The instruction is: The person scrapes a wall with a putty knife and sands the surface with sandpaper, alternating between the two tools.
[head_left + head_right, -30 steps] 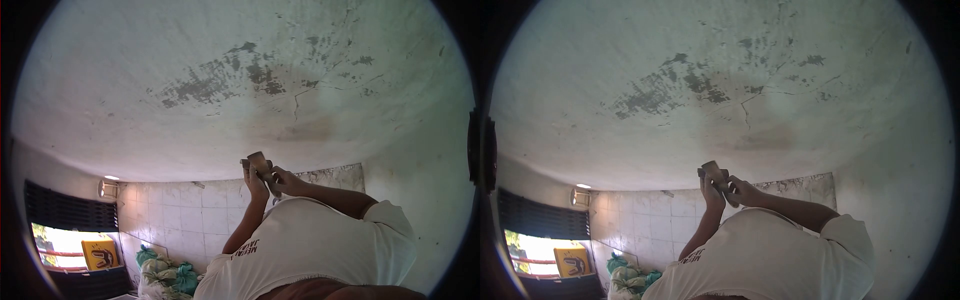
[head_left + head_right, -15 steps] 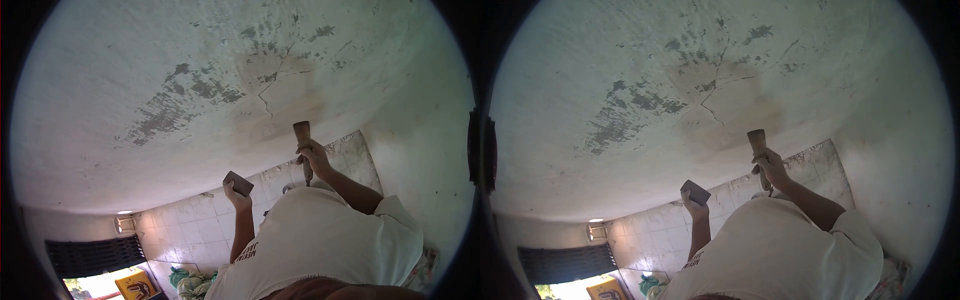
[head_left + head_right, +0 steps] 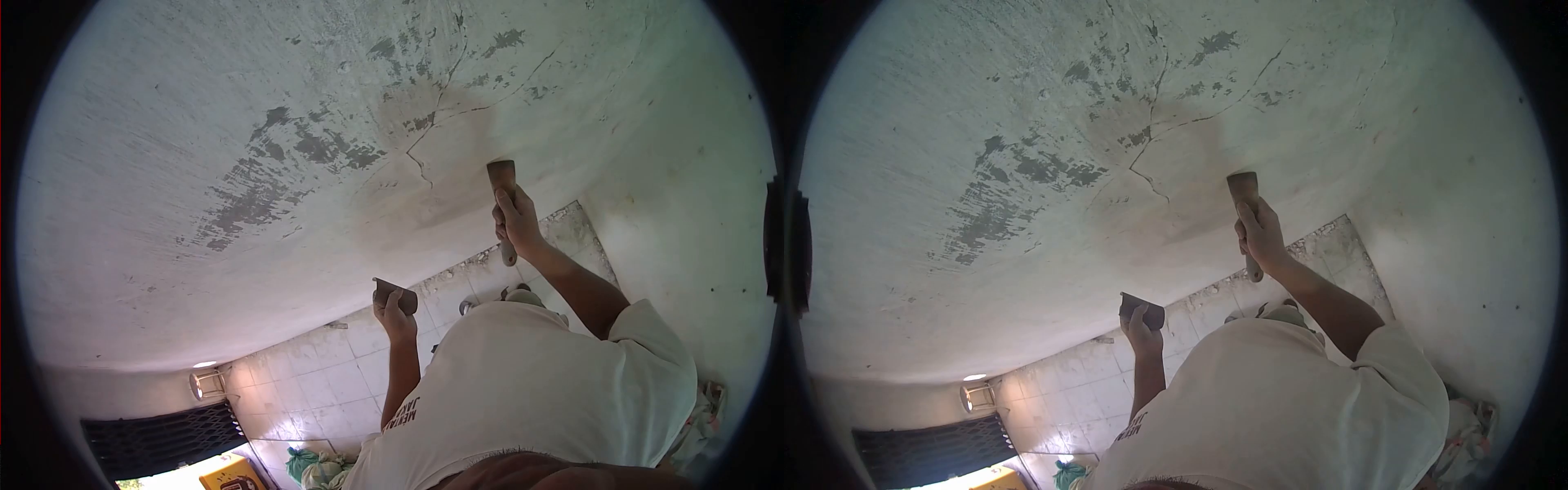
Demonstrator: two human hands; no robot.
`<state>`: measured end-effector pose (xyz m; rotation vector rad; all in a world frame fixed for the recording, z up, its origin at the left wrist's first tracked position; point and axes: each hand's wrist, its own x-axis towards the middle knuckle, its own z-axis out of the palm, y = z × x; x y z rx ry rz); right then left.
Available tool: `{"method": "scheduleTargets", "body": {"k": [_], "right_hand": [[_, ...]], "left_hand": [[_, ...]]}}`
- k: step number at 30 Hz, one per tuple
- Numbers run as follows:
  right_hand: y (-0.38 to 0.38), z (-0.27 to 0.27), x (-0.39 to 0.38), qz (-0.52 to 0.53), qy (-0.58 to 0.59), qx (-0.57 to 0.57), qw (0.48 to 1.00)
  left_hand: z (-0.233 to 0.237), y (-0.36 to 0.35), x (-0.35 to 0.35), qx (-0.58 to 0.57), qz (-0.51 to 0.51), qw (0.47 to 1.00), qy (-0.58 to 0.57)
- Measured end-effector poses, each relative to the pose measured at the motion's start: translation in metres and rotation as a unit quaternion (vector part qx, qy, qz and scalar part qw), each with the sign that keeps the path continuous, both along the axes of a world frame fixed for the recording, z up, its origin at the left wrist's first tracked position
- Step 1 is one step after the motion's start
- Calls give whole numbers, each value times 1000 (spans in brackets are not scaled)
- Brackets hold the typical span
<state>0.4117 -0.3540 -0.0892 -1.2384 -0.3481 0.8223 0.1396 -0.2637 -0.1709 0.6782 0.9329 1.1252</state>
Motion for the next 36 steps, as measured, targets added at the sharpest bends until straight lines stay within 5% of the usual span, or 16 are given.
{"method": "scheduleTargets", "body": {"k": [7, 11, 18, 23, 27, 30, 32, 36], "right_hand": [[-24, -35, -14, 42, 17, -101, 994], [3, 13, 11, 13, -39, 23, 999], [-23, -40, -14, 25, 4, -92, 995], [-2, 3, -13, 29, -25, -30, 999], [-25, -36, -34, 31, -6, -123, 992], [-21, -84, -5, 47, -200, -81, 975], [1, -8, 3, 13, -32, -55, 998], [-16, -10, -10, 38, -40, -67, 996]], "left_hand": [[-9, -5, -9, -23, 30, 999, -1], [-16, -13, -15, -29, 26, 999, 4], [-8, -23, -19, -22, 48, 999, -8], [-13, -27, -25, -11, 56, 998, -18], [-15, -30, -22, -44, 83, 995, -23], [-28, -31, -18, -65, 108, 992, -30], [-32, -35, -14, -77, 116, 990, -26], [-30, -36, 1, -69, 114, 991, -9]]}}
